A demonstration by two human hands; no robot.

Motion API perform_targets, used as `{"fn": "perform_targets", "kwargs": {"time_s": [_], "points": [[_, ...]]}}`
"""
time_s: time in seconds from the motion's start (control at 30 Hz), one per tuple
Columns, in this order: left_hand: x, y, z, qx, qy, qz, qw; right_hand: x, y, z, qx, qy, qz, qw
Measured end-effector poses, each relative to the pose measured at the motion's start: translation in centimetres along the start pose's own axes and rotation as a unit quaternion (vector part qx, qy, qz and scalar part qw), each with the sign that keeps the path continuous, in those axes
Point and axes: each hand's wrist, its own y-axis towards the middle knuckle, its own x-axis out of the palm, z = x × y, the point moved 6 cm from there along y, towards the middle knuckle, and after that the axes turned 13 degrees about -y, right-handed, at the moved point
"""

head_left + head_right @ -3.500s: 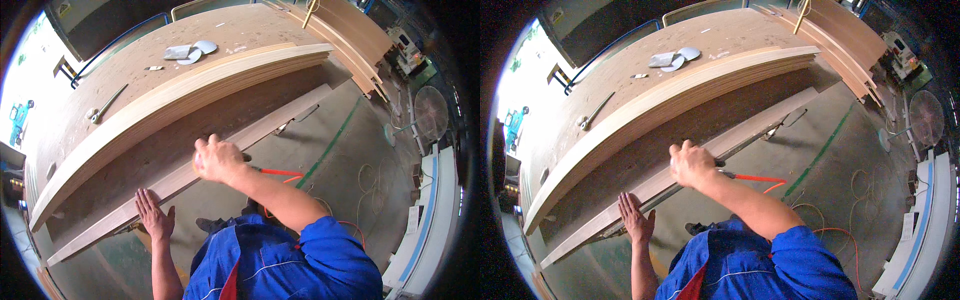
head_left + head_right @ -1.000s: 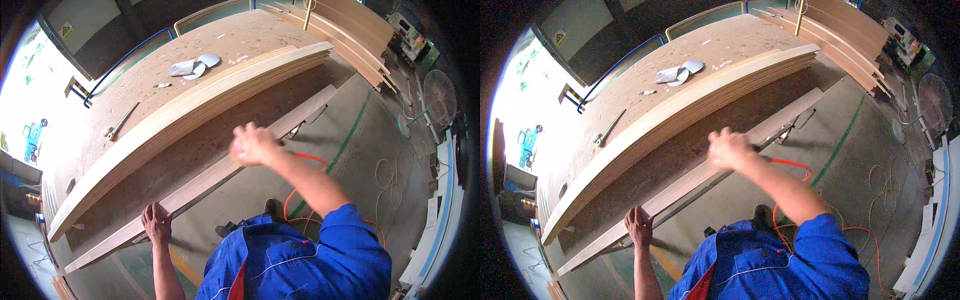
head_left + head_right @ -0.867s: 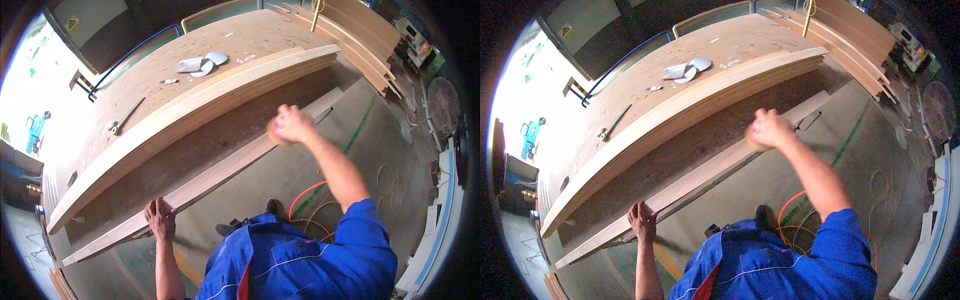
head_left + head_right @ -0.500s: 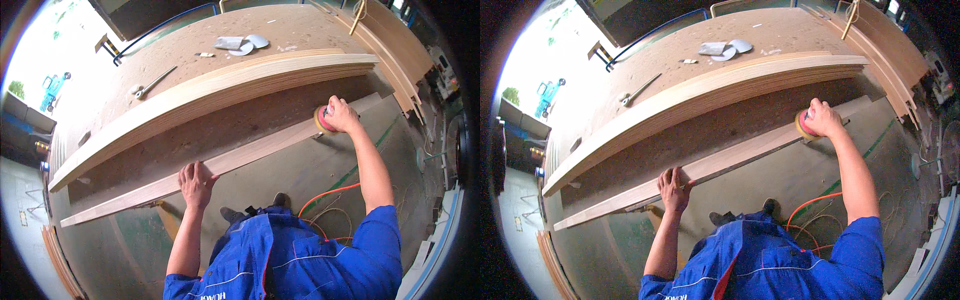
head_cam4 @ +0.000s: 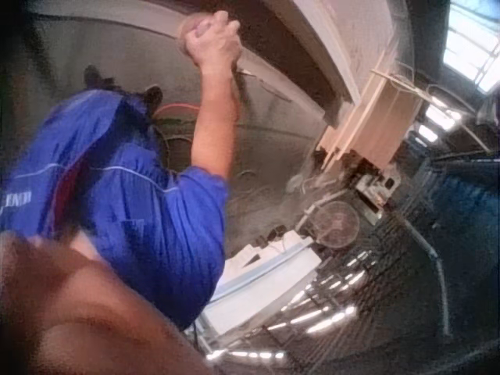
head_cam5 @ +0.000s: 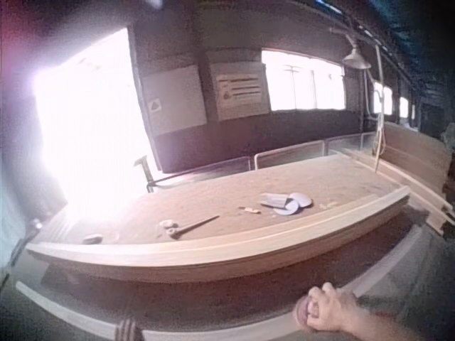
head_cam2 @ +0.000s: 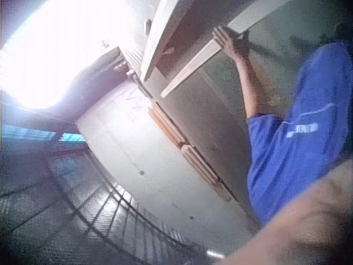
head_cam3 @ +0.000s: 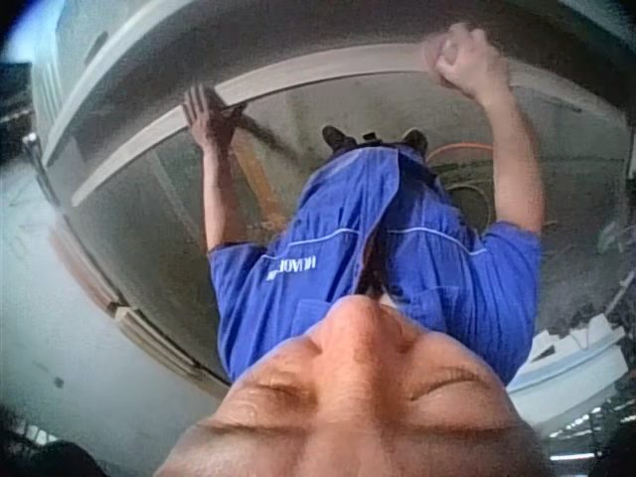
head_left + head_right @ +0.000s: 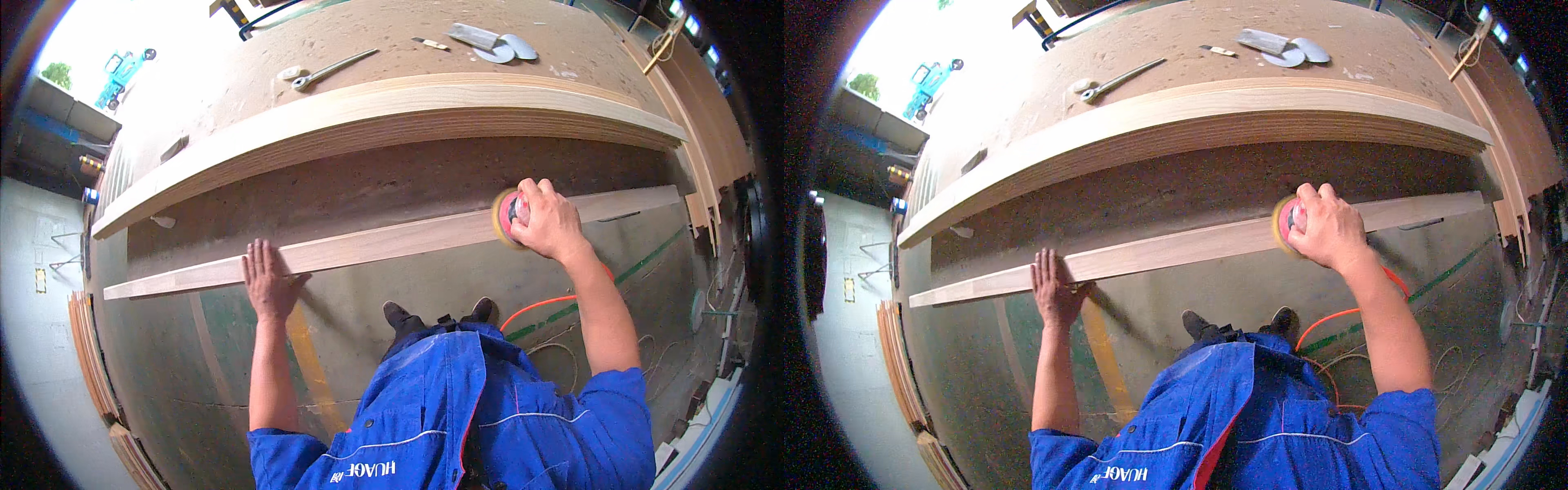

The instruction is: The person uses a circular pneumatic sander to smooth the surface of several stacked wooden boards, moving the tool along the edges and apply glue from a small bottle to specific points.

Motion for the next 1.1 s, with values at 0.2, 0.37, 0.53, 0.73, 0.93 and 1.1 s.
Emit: {"fn": "perform_targets", "kwargs": {"time_s": [0.2,0.37,0.53,0.73,0.93,1.1], "points": [[0.1,-0.4,-6.3,0.039,-0.025,0.081,0.996,-0.6,0.5,-8.6,-0.046,-0.01,0.006,0.999],[0.9,-0.8,-6.3,0.038,-0.054,0.112,0.991,-0.5,0.7,-15.6,-0.067,-0.021,-0.004,0.997],[0.4,-0.8,-5.9,0.044,-0.053,0.128,0.989,-0.3,1.4,-22.2,-0.12,-0.016,0.002,0.993],[0.6,-0.4,-6.6,0.018,-0.056,0.101,0.993,-1.8,2.4,-29.3,-0.187,-0.033,-0.05,0.981],[0.0,-0.3,-6.1,-0.004,-0.052,0.097,0.994,-2.8,2.3,-31.2,-0.196,-0.027,-0.084,0.977],[0.5,-0.3,-5.8,-0.013,-0.036,0.07,0.997,-2.0,2.4,-27.2,-0.151,-0.027,-0.066,0.986]]}}
